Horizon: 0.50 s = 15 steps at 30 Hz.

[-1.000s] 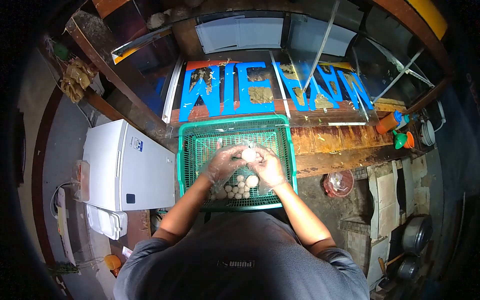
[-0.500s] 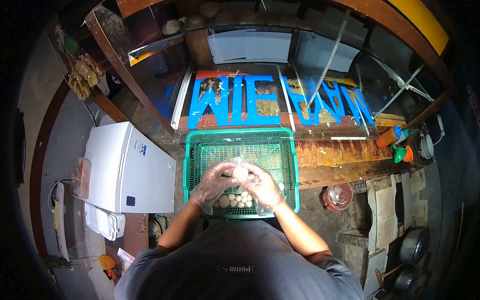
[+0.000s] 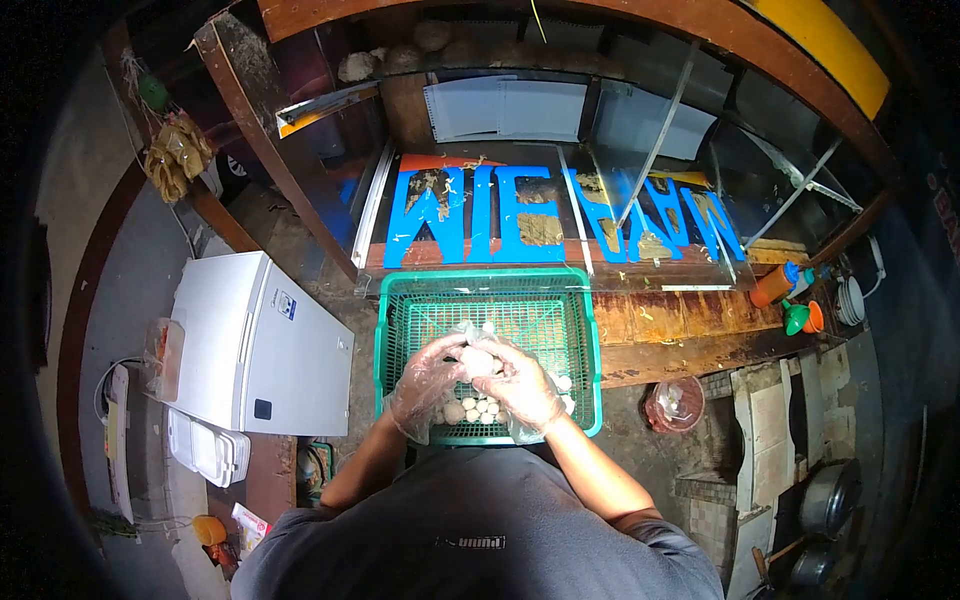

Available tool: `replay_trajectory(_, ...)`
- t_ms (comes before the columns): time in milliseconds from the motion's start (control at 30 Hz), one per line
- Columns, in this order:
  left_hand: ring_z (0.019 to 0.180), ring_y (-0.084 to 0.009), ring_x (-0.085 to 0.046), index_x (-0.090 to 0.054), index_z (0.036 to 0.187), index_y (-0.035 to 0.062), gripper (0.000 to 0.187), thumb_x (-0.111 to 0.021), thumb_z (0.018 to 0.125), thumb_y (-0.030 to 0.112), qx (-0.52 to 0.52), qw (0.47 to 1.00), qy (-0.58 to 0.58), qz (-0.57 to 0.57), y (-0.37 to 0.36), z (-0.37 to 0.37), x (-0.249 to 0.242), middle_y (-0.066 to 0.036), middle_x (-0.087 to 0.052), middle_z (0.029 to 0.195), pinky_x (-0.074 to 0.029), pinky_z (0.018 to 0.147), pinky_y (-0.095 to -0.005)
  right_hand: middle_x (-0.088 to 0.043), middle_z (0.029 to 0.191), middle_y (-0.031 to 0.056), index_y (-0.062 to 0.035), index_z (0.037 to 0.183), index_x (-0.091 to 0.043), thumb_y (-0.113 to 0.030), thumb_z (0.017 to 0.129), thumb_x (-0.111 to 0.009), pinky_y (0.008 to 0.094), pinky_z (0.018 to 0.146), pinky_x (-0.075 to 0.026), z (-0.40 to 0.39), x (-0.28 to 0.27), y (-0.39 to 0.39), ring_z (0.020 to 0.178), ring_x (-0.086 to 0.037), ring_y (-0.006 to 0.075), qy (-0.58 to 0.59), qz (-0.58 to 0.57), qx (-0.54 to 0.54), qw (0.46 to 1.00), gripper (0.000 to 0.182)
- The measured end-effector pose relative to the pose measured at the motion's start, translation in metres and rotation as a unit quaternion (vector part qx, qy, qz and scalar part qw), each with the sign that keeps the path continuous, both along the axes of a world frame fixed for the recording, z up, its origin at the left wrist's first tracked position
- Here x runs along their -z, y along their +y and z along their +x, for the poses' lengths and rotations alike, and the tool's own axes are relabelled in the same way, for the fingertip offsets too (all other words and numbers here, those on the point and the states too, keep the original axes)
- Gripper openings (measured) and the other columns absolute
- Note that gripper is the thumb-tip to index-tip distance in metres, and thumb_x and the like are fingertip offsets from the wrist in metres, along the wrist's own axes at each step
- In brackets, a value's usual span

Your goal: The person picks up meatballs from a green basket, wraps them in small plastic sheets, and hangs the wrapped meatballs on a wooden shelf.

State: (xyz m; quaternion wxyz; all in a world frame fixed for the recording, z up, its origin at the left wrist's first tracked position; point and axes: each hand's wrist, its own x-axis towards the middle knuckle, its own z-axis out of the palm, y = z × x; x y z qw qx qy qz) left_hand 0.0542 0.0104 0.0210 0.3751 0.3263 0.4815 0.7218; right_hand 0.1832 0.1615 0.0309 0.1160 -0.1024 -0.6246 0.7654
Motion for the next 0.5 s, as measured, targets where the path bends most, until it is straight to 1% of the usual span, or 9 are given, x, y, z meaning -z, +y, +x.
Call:
replay_trajectory(67, 0.094, -0.0115, -0.057, -0.053, 0.128, -0.0013, 0.04, -0.065, 0.092, 0.009, 0.002, 0.999, -0.029, -0.044, -0.003, 0.003, -0.017, -0.008, -0.059, 0.115, -0.048, 0.082, -0.0257, -0.061, 0.116, 0.0088, 0.0005, 0.136, -0.05, 0.005, 0.079, -0.072, 0.0275, 0.088, -0.051, -0.001, -0.001, -0.001, 0.107, -0.059, 0.0137, 0.014, 0.032, 0.013, 0.999, 0.061)
replay_trajectory(100, 0.094, -0.0115, -0.057, -0.053, 0.128, -0.0013, 0.04, -0.065, 0.092, 0.009, 0.002, 0.999, -0.029, -0.044, -0.005, 0.001, -0.024, -0.008, -0.059, 0.115, -0.048, 0.082, -0.0257, -0.061, 0.115, 0.0088, 0.0003, 0.135, -0.049, 0.005, 0.079, -0.072, 0.0275, 0.087, -0.051, 0.0, -0.01, -0.003, 0.104, -0.059, 0.0131, 0.036, -0.009, 0.023, 0.999, 0.061)
replay_trajectory(133, 0.094, -0.0126, -0.059, -0.052, 0.129, -0.0021, 0.042, -0.066, 0.091, 0.009, 0.025, 0.994, -0.024, -0.103, -0.008, -0.001, -0.03, -0.008, -0.06, 0.114, -0.049, 0.081, -0.0256, -0.061, 0.114, 0.0088, 0.0001, 0.135, -0.048, 0.004, 0.079, -0.073, 0.0274, 0.086, -0.051, 0.0, -0.017, -0.005, 0.102, -0.059, 0.0125, 0.057, -0.05, 0.032, 0.997, 0.061)
replay_trajectory(167, 0.095, -0.0136, -0.06, -0.051, 0.13, -0.0028, 0.044, -0.066, 0.091, 0.009, 0.047, 0.985, -0.02, -0.162, -0.011, -0.003, -0.033, -0.009, -0.061, 0.112, -0.05, 0.08, -0.0256, -0.061, 0.114, 0.0088, 0.0001, 0.135, -0.048, 0.004, 0.079, -0.073, 0.0274, 0.086, -0.051, 0.0, -0.022, -0.007, 0.102, -0.059, 0.0125, 0.056, -0.051, 0.031, 0.997, 0.061)
replay_trajectory(200, 0.095, -0.0136, -0.06, -0.051, 0.13, -0.0028, 0.044, -0.066, 0.091, 0.009, 0.046, 0.985, -0.022, -0.163, -0.011, -0.003, -0.029, -0.009, -0.061, 0.112, -0.05, 0.08, -0.0256, -0.061, 0.113, 0.0085, 0.0001, 0.135, -0.048, 0.004, 0.08, -0.072, 0.0266, 0.084, -0.051, 0.0, -0.026, -0.008, 0.1, -0.059, 0.0117, 0.052, -0.015, 0.051, 0.997, 0.06)
replay_trajectory(267, 0.098, -0.0139, -0.061, -0.053, 0.129, -0.0048, 0.043, -0.067, 0.09, 0.007, 0.028, 0.997, -0.044, -0.057, -0.008, -0.004, -0.017, -0.012, -0.061, 0.119, -0.053, 0.081, -0.0267, -0.061, 0.112, 0.0078, 0.0006, 0.133, -0.049, 0.004, 0.083, -0.071, 0.0254, 0.081, -0.051, -0.001, -0.029, -0.012, 0.097, -0.059, 0.0109, 0.044, 0.065, 0.092, 0.993, 0.055)
replay_trajectory(367, 0.101, -0.0145, -0.061, -0.051, 0.13, -0.0046, 0.046, -0.068, 0.089, 0.003, 0.01, 0.998, -0.066, -0.013, -0.005, -0.004, -0.015, -0.013, -0.061, 0.119, -0.054, 0.083, -0.0271, -0.062, 0.106, 0.0064, 0.0013, 0.13, -0.051, 0.002, 0.083, -0.07, 0.0262, 0.082, -0.05, 0.0, -0.027, -0.014, 0.093, -0.059, 0.0107, 0.007, 0.015, 0.071, 0.997, 0.051)
replay_trajectory(433, 0.102, -0.0153, -0.061, -0.05, 0.131, -0.0049, 0.047, -0.067, 0.087, 0.0, 0.007, 0.996, -0.088, -0.015, -0.006, -0.004, -0.01, -0.013, -0.061, 0.12, -0.054, 0.084, -0.0282, -0.063, 0.105, 0.0069, 0.0018, 0.13, -0.051, 0.002, 0.084, -0.069, 0.0263, 0.082, -0.051, 0.002, -0.026, -0.016, 0.092, -0.06, 0.0111, 0.001, 0.027, 0.085, 0.996, 0.05)
replay_trajectory(500, 0.105, -0.016, -0.061, -0.05, 0.131, -0.0051, 0.047, -0.066, 0.087, -0.002, 0.006, 0.999, -0.05, -0.013, -0.008, -0.002, -0.008, -0.013, -0.06, 0.122, -0.053, 0.089, -0.0301, -0.064, 0.104, 0.0074, 0.0023, 0.129, -0.052, 0.002, 0.084, -0.069, 0.0263, 0.082, -0.052, 0.004, -0.026, -0.018, 0.092, -0.061, 0.0115, -0.007, 0.038, 0.1, 0.994, 0.048)
